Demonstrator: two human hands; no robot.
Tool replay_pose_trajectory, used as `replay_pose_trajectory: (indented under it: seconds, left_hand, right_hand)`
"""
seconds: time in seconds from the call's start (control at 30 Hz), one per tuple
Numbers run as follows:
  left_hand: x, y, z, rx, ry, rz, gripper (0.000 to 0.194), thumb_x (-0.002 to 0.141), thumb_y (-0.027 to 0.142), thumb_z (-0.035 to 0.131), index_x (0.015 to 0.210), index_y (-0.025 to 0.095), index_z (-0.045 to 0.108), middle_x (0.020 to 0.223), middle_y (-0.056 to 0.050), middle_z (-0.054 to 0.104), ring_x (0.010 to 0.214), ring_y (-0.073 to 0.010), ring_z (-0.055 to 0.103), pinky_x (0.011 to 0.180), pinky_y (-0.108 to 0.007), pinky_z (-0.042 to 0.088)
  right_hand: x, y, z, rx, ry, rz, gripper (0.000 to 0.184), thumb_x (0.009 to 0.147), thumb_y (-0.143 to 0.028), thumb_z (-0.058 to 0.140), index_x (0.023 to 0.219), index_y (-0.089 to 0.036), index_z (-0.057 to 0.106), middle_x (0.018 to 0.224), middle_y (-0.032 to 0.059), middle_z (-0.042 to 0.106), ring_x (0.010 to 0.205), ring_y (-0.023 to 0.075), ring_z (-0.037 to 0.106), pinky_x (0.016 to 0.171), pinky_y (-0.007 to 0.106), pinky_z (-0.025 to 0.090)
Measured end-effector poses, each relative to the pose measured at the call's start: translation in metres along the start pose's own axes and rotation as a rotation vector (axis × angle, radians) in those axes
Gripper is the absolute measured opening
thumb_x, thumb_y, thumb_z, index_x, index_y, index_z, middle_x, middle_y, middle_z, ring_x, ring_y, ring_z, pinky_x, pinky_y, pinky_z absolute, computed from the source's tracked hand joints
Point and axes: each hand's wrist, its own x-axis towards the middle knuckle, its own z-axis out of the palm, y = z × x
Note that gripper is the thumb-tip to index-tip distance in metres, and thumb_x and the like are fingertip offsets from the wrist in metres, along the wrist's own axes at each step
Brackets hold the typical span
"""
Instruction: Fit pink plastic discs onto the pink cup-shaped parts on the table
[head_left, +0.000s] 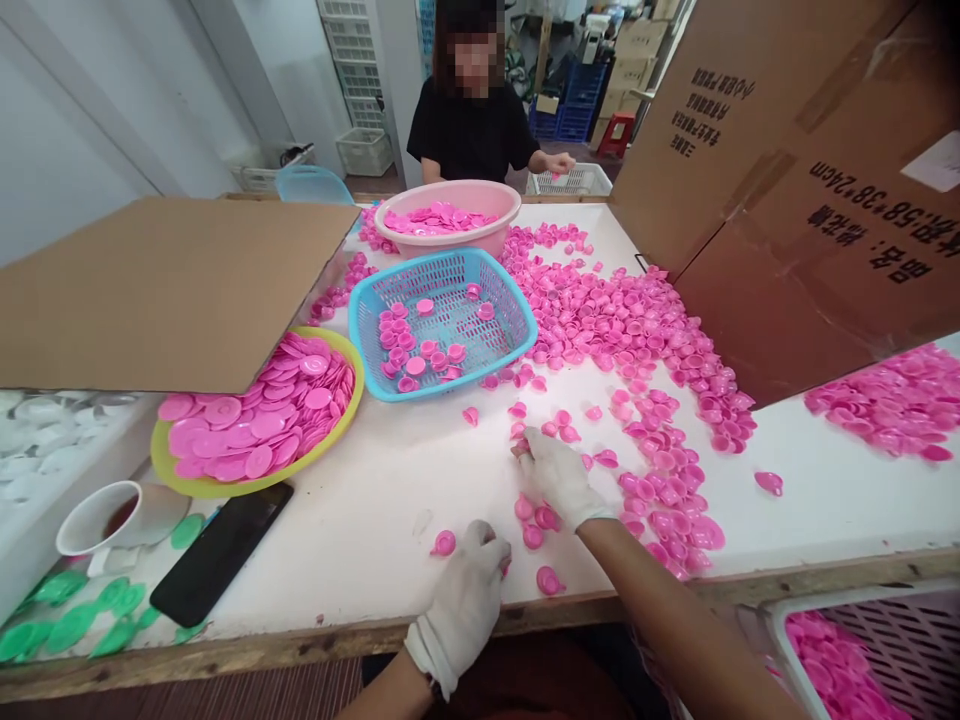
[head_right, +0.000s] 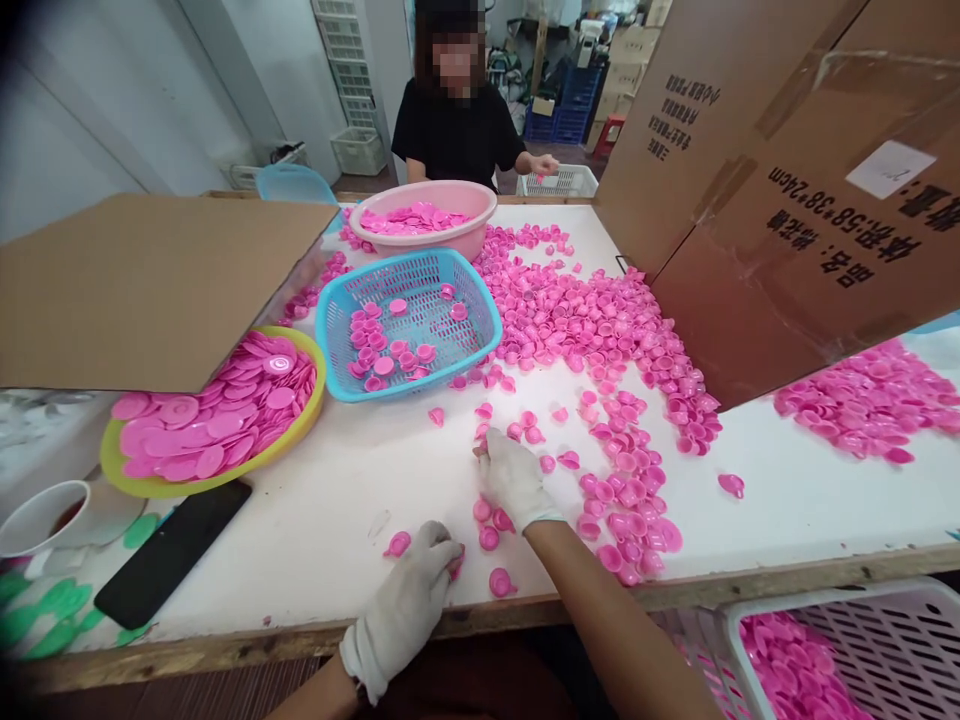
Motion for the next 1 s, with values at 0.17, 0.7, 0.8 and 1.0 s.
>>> replay_pose_trajectory:
  seconds: [0.17,0.7,0.8,1.0]
  left_hand:
    - [0.02,-0.011,-0.017,0.041,0.264,0.112,0.015,0.084,0.014,0.048,0.091,0.02,0.06,0.103,-0.006,0.055,0.081,-0.0149,0.058,0.075,-0.027,0.048]
    - [0.128,-0.042,-0.074,-0.207,0.266,-0.013,0.018,0.076,0.023,0.051,0.086,0.014,0.062,0.068,-0.002,0.062,0.063,-0.0153,0.056,0.061,-0.026,0.044]
    - [0.099,-0.045,-0.064,-0.308,0.179,-0.009,0.022,0.078,0.029,0.047,0.087,0.015,0.061,0.065,0.001,0.061,0.057,-0.0127,0.054,0.055,-0.023,0.043]
    - [0.064,-0.046,-0.06,-0.289,0.239,0.092,0.018,0.077,0.018,0.047,0.075,0.017,0.065,0.083,-0.004,0.062,0.08,-0.0166,0.058,0.075,-0.029,0.047]
  right_hand:
    - [0.001,0.019,0.002,0.205,-0.132,-0.075,0.031,0.079,-0.01,0.037,0.101,-0.018,0.057,0.085,0.0035,0.065,0.076,0.0148,0.059,0.066,0.022,0.042]
    - [-0.009,0.042,-0.027,0.057,0.042,0.03,0.024,0.081,-0.015,0.04,0.097,-0.019,0.058,0.087,0.0063,0.063,0.082,0.0194,0.056,0.073,0.028,0.037]
    - [-0.007,0.039,-0.018,0.024,0.026,0.033,0.022,0.083,-0.017,0.042,0.098,-0.018,0.059,0.091,0.0081,0.064,0.085,0.021,0.056,0.074,0.029,0.036]
    - [-0.012,0.038,-0.022,0.084,-0.103,-0.01,0.023,0.082,-0.01,0.038,0.088,-0.018,0.059,0.089,0.0051,0.064,0.08,0.0154,0.057,0.071,0.025,0.039]
